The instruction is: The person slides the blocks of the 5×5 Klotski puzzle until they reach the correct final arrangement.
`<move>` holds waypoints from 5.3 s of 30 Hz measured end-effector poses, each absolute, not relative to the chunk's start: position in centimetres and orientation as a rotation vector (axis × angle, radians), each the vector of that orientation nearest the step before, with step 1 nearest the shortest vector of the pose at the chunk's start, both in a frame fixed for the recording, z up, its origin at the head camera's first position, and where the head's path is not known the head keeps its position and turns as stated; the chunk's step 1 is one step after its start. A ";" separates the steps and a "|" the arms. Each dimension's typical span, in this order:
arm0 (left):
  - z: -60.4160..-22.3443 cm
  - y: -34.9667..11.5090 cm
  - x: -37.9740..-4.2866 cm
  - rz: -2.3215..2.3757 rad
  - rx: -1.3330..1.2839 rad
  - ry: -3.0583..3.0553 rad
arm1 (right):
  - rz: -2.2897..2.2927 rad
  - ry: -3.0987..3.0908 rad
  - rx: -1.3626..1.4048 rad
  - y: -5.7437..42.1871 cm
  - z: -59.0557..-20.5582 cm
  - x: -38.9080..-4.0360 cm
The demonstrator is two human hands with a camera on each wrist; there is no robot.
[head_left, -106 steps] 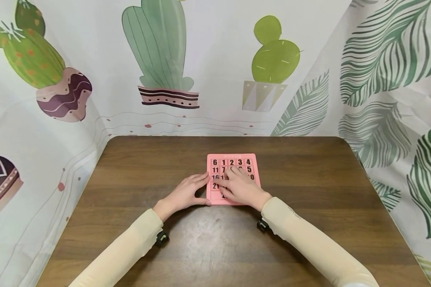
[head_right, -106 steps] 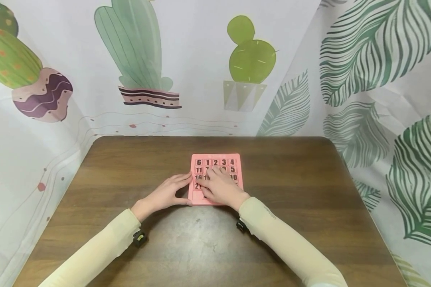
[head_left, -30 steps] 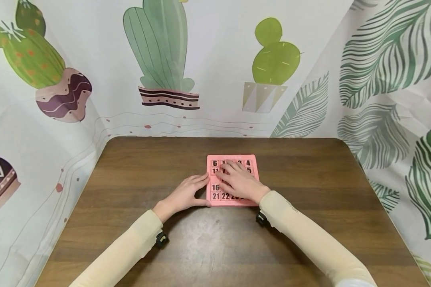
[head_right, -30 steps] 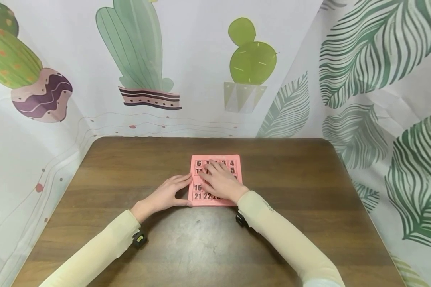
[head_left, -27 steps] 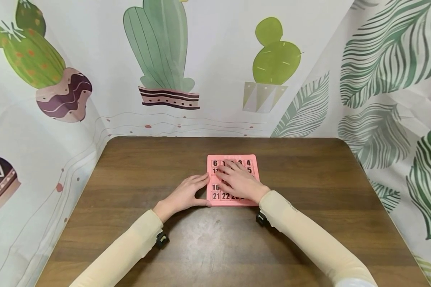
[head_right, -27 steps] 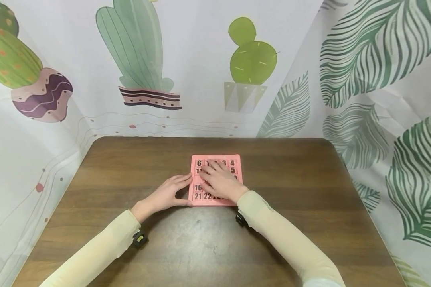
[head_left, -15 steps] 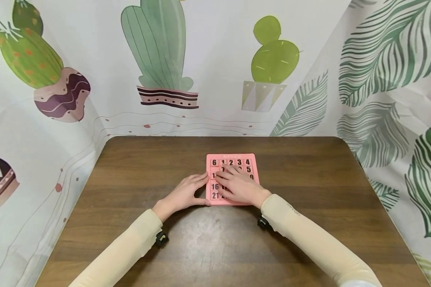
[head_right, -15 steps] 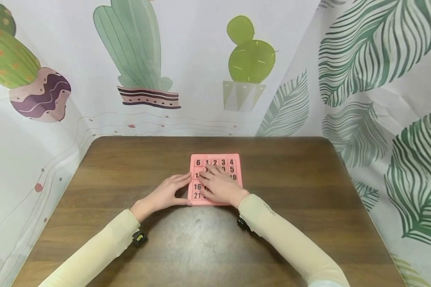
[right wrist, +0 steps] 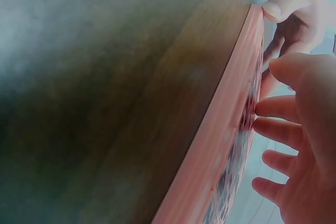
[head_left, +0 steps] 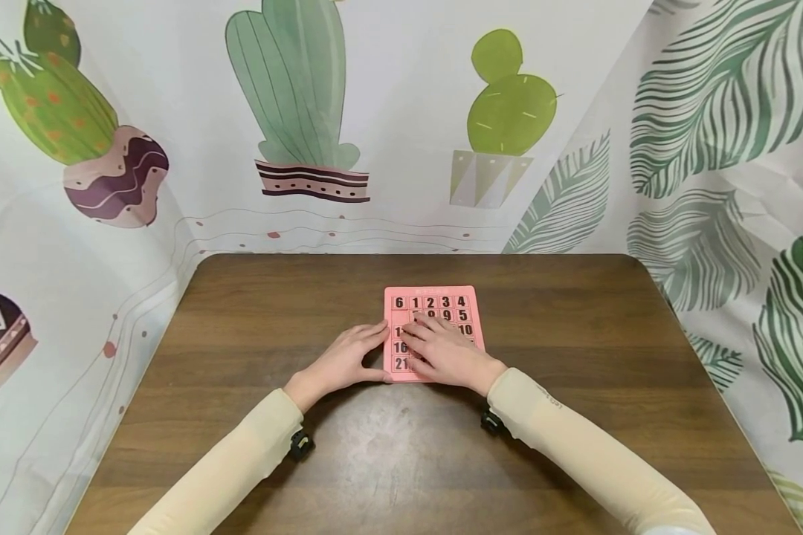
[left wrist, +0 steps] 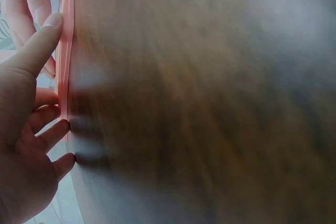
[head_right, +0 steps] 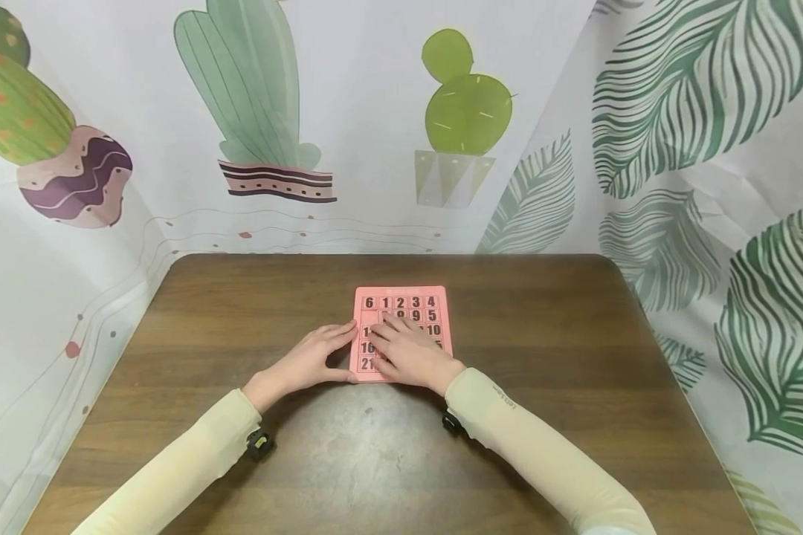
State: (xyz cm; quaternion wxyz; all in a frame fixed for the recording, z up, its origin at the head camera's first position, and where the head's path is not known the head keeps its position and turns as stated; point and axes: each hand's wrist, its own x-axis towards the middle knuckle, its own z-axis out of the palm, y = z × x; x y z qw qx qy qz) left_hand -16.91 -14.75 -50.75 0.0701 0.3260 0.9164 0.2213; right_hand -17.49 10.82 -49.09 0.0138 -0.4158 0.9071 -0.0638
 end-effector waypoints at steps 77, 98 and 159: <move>-51.4 -15.1 -17.0 0.644 0.952 2.744 | -0.422 2.973 -0.873 19.4 -49.4 -20.1; -51.3 -15.0 -17.3 0.657 0.977 2.746 | -0.393 2.955 -0.885 18.7 -49.8 -20.6; -51.4 -15.0 -17.1 0.653 0.984 2.748 | -0.460 2.936 -0.991 20.5 -49.2 -19.5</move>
